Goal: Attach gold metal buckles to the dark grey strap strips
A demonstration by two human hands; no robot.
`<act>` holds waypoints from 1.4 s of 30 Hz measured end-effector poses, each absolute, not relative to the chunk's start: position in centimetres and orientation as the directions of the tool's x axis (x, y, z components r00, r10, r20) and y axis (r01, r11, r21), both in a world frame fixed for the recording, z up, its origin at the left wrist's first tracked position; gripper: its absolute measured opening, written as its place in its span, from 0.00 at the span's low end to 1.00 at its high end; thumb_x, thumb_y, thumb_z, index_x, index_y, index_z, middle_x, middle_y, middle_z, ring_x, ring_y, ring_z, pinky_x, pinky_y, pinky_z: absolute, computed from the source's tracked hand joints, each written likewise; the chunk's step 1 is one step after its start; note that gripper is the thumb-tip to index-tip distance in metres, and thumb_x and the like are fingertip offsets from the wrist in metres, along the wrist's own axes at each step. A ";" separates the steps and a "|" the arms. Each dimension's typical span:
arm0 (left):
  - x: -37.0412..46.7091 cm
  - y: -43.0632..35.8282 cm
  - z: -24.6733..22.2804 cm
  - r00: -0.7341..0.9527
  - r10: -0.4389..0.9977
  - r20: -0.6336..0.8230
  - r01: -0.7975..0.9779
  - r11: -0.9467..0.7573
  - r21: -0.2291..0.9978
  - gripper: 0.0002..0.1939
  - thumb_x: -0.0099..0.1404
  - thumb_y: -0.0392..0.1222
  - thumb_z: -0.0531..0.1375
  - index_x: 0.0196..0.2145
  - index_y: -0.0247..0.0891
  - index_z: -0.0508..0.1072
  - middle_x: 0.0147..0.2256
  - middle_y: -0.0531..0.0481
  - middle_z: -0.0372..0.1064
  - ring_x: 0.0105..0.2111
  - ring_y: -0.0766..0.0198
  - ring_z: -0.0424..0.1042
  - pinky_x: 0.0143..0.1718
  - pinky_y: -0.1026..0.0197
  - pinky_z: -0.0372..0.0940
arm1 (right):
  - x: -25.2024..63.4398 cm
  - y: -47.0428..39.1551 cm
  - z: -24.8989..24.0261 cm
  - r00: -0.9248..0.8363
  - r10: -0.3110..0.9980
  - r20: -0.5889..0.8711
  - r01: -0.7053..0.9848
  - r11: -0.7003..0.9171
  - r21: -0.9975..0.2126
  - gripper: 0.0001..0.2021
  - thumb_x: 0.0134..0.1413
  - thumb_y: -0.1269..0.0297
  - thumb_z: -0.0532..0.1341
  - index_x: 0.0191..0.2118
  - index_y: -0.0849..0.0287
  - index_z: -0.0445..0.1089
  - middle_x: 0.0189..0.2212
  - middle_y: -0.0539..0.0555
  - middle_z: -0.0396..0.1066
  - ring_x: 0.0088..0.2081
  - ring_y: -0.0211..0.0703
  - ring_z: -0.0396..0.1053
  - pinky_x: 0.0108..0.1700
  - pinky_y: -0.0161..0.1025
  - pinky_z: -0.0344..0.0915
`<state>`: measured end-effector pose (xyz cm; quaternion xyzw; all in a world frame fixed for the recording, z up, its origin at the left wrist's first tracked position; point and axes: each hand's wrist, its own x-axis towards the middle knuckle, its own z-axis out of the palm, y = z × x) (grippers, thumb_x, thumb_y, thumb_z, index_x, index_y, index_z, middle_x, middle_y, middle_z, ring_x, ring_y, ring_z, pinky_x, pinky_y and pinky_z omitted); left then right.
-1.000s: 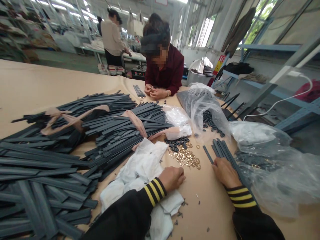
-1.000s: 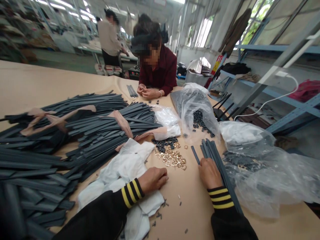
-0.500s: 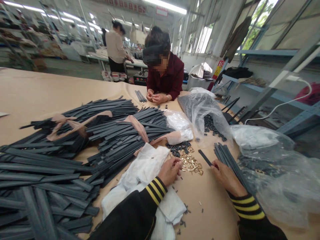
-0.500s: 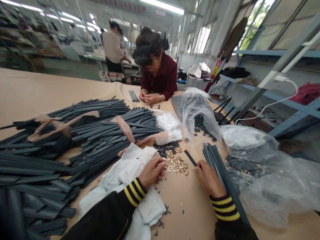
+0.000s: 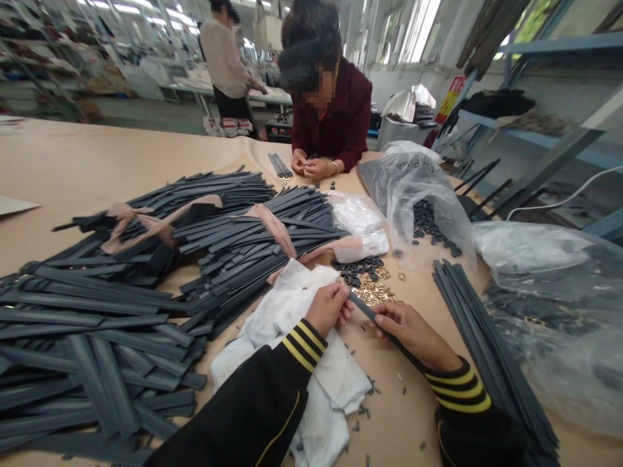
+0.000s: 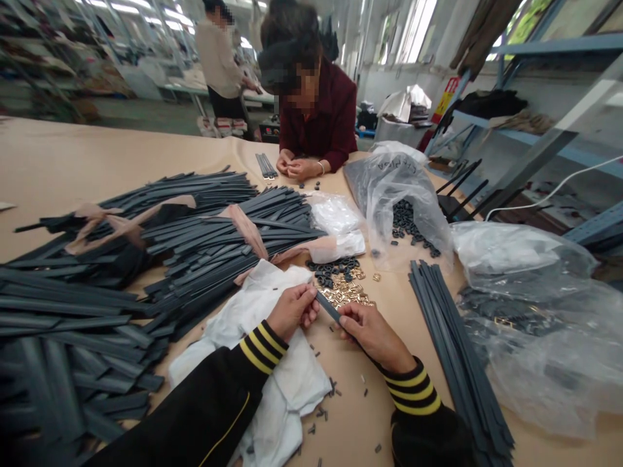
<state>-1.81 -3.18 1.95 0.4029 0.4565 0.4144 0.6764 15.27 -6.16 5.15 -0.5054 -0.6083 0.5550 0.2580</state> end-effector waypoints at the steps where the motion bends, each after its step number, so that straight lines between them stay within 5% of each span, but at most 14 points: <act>1: -1.8 -3.2 2.0 0.243 0.926 -0.288 -0.183 0.336 0.924 0.14 0.55 0.49 0.54 0.23 0.34 0.60 0.14 0.58 0.60 0.09 0.77 0.56 0.09 0.74 0.50 | 15.2 -6.2 5.0 -0.348 0.902 -0.255 0.296 -0.153 -0.943 0.11 0.50 0.60 0.55 0.34 0.62 0.65 0.24 0.48 0.64 0.24 0.34 0.60 0.27 0.32 0.56; 9: -1.7 -3.5 1.8 0.428 0.860 -0.278 -0.106 0.353 0.929 0.16 0.53 0.51 0.57 0.23 0.35 0.59 0.15 0.58 0.60 0.10 0.77 0.55 0.10 0.74 0.50 | 14.6 -6.5 4.4 -0.359 0.904 -0.230 0.161 -0.183 -0.970 0.10 0.49 0.59 0.56 0.32 0.62 0.64 0.25 0.49 0.66 0.23 0.32 0.59 0.26 0.31 0.56; 19: -0.9 -4.6 2.5 0.569 0.753 -0.330 -0.260 0.546 0.797 0.19 0.49 0.53 0.59 0.24 0.36 0.57 0.16 0.58 0.57 0.14 0.74 0.58 0.15 0.72 0.52 | 13.6 -7.1 4.7 -0.427 0.885 -0.186 -0.012 -0.211 -0.977 0.11 0.48 0.57 0.58 0.29 0.61 0.61 0.25 0.50 0.68 0.23 0.32 0.64 0.27 0.32 0.61; 23: -0.7 -4.7 2.4 0.312 0.938 -0.148 -0.070 0.178 0.982 0.12 0.53 0.47 0.56 0.29 0.37 0.59 0.24 0.54 0.61 0.21 0.71 0.61 0.21 0.68 0.57 | 13.7 -7.0 4.1 -0.361 0.905 -0.224 -0.021 -0.248 -0.968 0.12 0.46 0.56 0.59 0.30 0.61 0.61 0.23 0.48 0.67 0.21 0.31 0.63 0.23 0.31 0.61; 27: -0.7 -5.0 2.2 0.290 0.942 0.166 0.241 -0.240 0.940 0.05 0.59 0.39 0.50 0.30 0.36 0.64 0.29 0.50 0.62 0.31 0.66 0.63 0.34 0.63 0.59 | 14.2 -6.7 3.6 -0.286 0.926 -0.245 -0.040 -0.267 -0.963 0.13 0.45 0.56 0.60 0.30 0.61 0.61 0.23 0.48 0.67 0.20 0.30 0.62 0.22 0.30 0.60; 37: -0.4 -5.3 1.6 0.357 0.905 0.233 0.288 -0.344 0.894 0.02 0.57 0.34 0.50 0.27 0.36 0.60 0.30 0.49 0.61 0.30 0.66 0.61 0.31 0.63 0.58 | 14.2 -6.5 3.6 -0.279 0.930 -0.239 0.067 -0.229 -0.971 0.13 0.46 0.55 0.59 0.28 0.61 0.61 0.19 0.47 0.66 0.18 0.30 0.62 0.21 0.30 0.58; 42: -0.7 -4.7 2.3 0.229 0.968 0.099 0.090 -0.122 0.988 0.05 0.57 0.38 0.50 0.25 0.36 0.58 0.36 0.46 0.59 0.32 0.66 0.61 0.29 0.63 0.61 | 14.6 -6.2 3.6 -0.229 0.950 -0.212 0.161 -0.178 -0.971 0.14 0.47 0.53 0.56 0.28 0.61 0.61 0.20 0.48 0.67 0.18 0.31 0.60 0.21 0.31 0.56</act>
